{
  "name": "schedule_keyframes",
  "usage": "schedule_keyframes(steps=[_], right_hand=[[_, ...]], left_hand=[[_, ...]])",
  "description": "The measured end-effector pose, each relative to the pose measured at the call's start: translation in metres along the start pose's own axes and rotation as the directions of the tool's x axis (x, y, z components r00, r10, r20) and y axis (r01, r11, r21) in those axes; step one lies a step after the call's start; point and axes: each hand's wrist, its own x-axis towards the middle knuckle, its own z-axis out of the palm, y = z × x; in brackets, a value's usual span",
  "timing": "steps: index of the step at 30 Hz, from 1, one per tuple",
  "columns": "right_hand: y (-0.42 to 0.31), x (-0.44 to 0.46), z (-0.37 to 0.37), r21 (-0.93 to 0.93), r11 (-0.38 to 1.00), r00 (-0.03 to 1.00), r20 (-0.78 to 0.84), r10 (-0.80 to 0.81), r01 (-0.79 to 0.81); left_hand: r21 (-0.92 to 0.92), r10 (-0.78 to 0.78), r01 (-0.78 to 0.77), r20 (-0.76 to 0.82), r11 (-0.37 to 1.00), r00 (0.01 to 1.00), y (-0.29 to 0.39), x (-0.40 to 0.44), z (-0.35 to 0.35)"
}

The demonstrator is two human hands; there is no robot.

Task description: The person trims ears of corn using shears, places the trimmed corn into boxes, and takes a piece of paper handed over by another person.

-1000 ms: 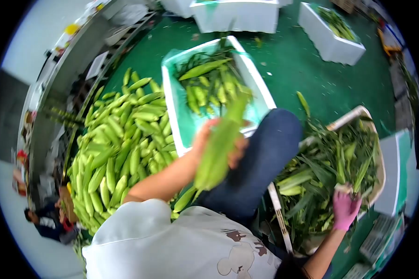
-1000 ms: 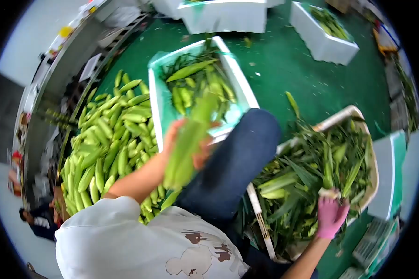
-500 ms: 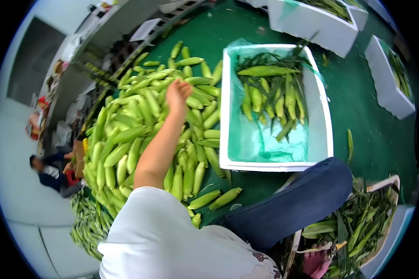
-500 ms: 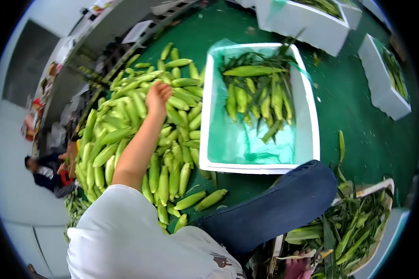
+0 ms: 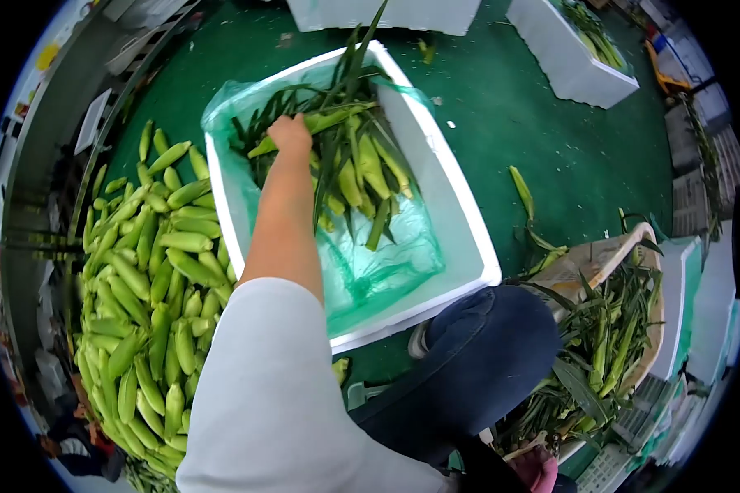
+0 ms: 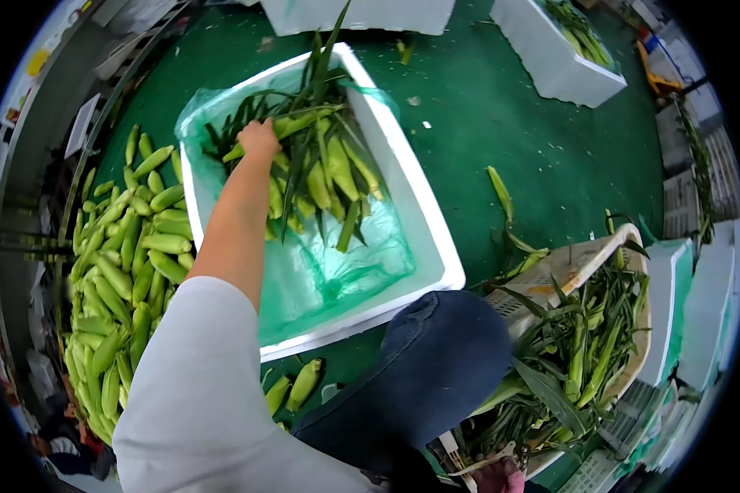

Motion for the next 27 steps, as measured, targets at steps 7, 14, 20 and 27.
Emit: schedule_keyframes(steps=[7,14,20,27], right_hand=[[-0.010,0.022,0.020,0.037,0.998,0.973,0.225,-0.056,0.048],[-0.019,0.020,0.030,0.103,0.972,0.912,0.336,-0.235,0.212],[-0.066,-0.005,0.021,-0.120,0.827,0.803,0.349,-0.483,0.550],[-0.138,-0.061,-0.004,-0.452,0.459,0.636,0.412,-0.653,0.764]], left_hand=[[-0.271,0.178,-0.227,-0.193,0.936,0.965,-0.005,-0.049,0.013],[-0.789,0.576,0.415,0.096,-0.453,0.812,0.089,-0.128,-0.065],[-0.758,0.894,0.518,-0.189,-0.396,0.407,0.240,-0.291,-0.279],[-0.999,0.999,-0.053,0.002,0.005,0.050,0.338,-0.540,-0.322]])
